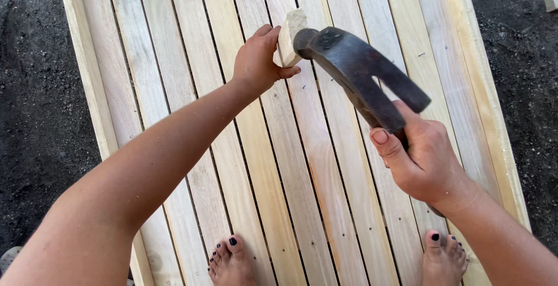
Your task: The person removes nails from a slatted wooden frame outdoors. They hold a claw hammer in one hand and a small block of wood in the other, using the block as a fulcrum to lever nails out of the slats one at a time, moving along the frame to reach successive nails.
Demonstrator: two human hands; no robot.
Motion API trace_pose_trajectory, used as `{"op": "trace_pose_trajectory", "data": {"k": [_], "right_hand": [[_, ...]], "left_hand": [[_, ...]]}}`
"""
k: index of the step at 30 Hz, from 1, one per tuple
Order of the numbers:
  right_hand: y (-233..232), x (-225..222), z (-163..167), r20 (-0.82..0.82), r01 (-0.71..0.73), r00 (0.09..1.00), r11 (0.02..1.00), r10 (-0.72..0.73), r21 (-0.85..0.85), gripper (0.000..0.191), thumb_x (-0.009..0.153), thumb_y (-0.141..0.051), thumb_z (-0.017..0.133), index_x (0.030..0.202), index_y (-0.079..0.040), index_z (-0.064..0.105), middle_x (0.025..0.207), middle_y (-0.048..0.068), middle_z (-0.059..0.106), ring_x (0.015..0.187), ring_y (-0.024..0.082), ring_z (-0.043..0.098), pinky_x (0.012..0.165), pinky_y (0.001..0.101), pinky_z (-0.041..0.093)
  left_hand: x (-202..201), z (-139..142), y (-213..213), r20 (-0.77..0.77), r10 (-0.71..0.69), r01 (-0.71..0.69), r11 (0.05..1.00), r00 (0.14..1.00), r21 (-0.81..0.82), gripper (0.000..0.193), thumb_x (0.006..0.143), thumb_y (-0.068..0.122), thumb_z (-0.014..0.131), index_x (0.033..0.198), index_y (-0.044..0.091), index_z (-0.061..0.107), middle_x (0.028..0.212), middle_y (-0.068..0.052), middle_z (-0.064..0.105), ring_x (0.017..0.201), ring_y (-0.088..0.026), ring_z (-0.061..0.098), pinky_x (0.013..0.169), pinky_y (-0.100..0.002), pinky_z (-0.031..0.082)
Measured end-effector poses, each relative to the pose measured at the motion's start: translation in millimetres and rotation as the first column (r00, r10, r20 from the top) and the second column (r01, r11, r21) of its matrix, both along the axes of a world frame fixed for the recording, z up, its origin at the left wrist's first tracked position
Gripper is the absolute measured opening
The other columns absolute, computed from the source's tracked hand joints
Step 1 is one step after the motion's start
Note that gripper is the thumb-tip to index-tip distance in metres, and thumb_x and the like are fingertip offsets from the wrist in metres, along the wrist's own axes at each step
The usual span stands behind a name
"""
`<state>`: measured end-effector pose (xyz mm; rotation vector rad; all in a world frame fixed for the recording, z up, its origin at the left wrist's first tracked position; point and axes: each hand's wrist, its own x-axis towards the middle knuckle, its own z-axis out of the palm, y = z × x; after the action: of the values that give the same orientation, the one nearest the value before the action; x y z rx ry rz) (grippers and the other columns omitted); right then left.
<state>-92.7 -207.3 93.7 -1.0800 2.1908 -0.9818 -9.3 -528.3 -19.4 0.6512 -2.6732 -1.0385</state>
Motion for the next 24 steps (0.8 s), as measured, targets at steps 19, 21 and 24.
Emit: {"op": "trace_pose_trajectory", "data": {"k": [19, 21, 24], "right_hand": [[-25.1, 4.4, 63.1, 0.320, 0.047, 0.946, 0.962, 0.044, -0.270, 0.043, 0.106, -0.044, 0.055, 0.117, -0.003, 0.058, 0.078, 0.004, 0.058, 0.063, 0.009, 0.052, 0.055, 0.0275, 0.046], [-25.1, 12.5, 85.6, 0.240, 0.049, 0.970, 0.923, 0.047, -0.381, 0.048, 0.102, -0.051, 0.057, 0.113, -0.004, 0.058, 0.079, 0.003, 0.060, 0.066, 0.008, 0.056, 0.059, 0.0272, 0.048], [-31.6, 21.3, 70.5, 0.243, 0.016, 0.965, 0.907, 0.096, -0.421, 0.046, 0.105, -0.049, 0.058, 0.108, -0.004, 0.059, 0.080, 0.003, 0.057, 0.066, 0.010, 0.055, 0.063, 0.0297, 0.048]], "left_hand": [[-6.2, 25.5, -14.3, 0.236, -0.206, 0.215, 0.977, 0.950, -0.013, 0.053, 0.077, 0.030, 0.090, 0.118, 0.007, 0.065, 0.113, -0.010, 0.074, 0.107, -0.028, 0.071, 0.098, -0.039, 0.055], [-6.3, 25.7, -13.6, 0.229, -0.194, 0.205, 0.979, 0.954, -0.023, 0.053, 0.077, 0.030, 0.089, 0.118, 0.007, 0.064, 0.112, -0.010, 0.074, 0.106, -0.027, 0.071, 0.097, -0.039, 0.055], [-6.9, 24.4, -13.2, 0.251, -0.188, 0.194, 0.981, 0.950, 0.002, 0.052, 0.076, 0.030, 0.089, 0.117, 0.008, 0.064, 0.112, -0.009, 0.074, 0.106, -0.026, 0.071, 0.097, -0.039, 0.054]]}}
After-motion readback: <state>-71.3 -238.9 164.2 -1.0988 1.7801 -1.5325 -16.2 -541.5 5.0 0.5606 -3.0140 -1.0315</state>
